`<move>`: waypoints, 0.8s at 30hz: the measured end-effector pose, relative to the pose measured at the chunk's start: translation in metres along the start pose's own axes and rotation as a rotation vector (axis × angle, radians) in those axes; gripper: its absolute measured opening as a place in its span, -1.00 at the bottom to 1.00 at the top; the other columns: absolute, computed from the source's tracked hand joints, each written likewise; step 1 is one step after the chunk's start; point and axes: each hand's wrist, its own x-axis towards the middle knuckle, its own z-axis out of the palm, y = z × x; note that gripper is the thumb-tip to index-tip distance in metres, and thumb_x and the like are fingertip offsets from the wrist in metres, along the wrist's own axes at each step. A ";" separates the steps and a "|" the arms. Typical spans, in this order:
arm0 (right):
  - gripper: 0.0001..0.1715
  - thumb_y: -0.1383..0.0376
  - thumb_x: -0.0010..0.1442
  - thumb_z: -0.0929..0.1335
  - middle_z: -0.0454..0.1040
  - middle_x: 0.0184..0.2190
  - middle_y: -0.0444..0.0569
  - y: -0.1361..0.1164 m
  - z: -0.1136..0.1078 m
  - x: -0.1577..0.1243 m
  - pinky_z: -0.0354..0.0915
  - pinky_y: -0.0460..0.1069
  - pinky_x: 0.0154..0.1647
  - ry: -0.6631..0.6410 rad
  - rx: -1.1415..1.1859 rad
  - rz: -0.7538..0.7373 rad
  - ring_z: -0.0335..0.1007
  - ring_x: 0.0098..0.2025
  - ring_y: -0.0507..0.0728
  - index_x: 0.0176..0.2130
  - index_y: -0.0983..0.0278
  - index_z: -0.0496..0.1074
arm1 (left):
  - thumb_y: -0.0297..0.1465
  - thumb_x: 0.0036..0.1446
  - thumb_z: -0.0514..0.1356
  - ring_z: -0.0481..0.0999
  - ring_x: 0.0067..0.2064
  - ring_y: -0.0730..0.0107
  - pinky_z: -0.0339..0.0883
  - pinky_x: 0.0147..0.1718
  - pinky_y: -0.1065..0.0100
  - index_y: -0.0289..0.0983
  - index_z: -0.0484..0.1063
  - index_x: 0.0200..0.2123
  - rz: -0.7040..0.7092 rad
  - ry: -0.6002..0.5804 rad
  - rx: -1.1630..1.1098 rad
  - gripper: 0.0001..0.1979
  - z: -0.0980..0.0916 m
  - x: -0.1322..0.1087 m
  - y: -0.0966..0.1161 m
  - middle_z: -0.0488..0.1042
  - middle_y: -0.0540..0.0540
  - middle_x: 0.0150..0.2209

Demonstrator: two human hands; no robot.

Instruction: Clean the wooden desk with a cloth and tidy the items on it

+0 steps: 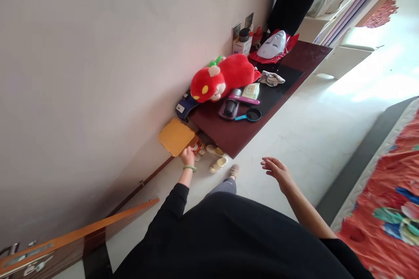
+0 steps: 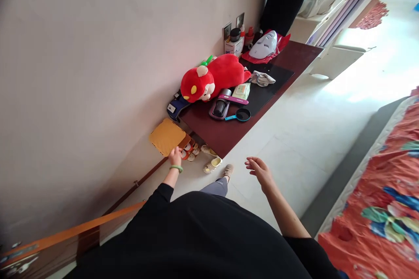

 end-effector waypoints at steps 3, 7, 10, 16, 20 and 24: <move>-0.26 -0.22 0.01 0.57 0.70 -0.02 0.14 -0.025 -0.018 0.045 0.49 0.03 -0.13 -0.050 -0.073 -0.003 0.66 0.00 0.26 -0.02 0.21 0.61 | -0.46 0.40 0.09 0.54 -0.46 0.45 0.50 -0.35 0.41 -0.28 0.60 -0.23 -0.009 -0.204 -0.050 -0.73 0.089 0.016 0.026 0.58 -0.01 -0.45; -0.19 -0.29 0.01 0.55 0.69 0.07 0.18 -0.061 -0.035 0.105 0.55 0.10 -0.04 -0.104 -0.125 -0.031 0.67 0.09 0.33 0.02 0.20 0.58 | -0.50 0.27 0.22 0.74 -0.12 0.31 0.63 -0.09 0.29 -0.26 0.60 0.00 -0.018 -0.303 -0.074 -0.73 0.181 0.032 0.068 0.69 -0.23 0.07; -0.17 -0.29 0.03 0.52 0.62 0.20 0.19 -0.088 -0.039 0.151 0.57 0.18 0.07 -0.143 -0.209 -0.080 0.62 0.19 0.37 0.07 0.18 0.54 | -0.45 0.17 0.40 0.66 0.22 0.06 0.53 0.26 0.10 -0.26 0.52 0.23 -0.028 -0.298 -0.037 -0.46 0.226 0.041 0.093 0.54 -0.36 0.31; -0.10 -0.07 0.13 0.49 0.39 0.45 0.26 -0.153 -0.024 0.264 0.37 0.37 0.40 -0.106 -0.688 -0.414 0.38 0.43 0.48 0.33 0.22 0.42 | -0.31 0.12 0.54 0.22 0.59 -0.14 0.20 0.51 0.01 -0.28 0.33 0.44 -0.008 -0.249 0.075 -0.13 0.278 0.046 0.119 0.34 -0.45 0.46; -0.07 0.05 0.19 0.52 0.46 0.37 0.31 -0.199 0.013 0.334 0.33 0.35 0.42 -0.346 -0.988 -0.545 0.39 0.40 0.51 0.41 0.29 0.35 | -0.39 0.10 0.54 0.38 0.48 -0.14 0.25 0.48 -0.02 -0.33 0.40 0.35 -0.036 -0.144 0.132 -0.23 0.301 0.043 0.124 0.43 -0.46 0.34; -0.16 0.05 0.25 0.51 0.63 0.10 0.22 -0.220 0.053 0.367 0.46 0.18 0.16 -0.661 -1.156 -0.523 0.58 0.12 0.40 0.37 0.30 0.37 | -0.49 0.05 0.56 0.48 0.37 -0.21 0.30 0.42 -0.13 -0.33 0.50 0.22 -0.048 -0.019 0.186 -0.34 0.311 0.039 0.125 0.49 -0.42 0.21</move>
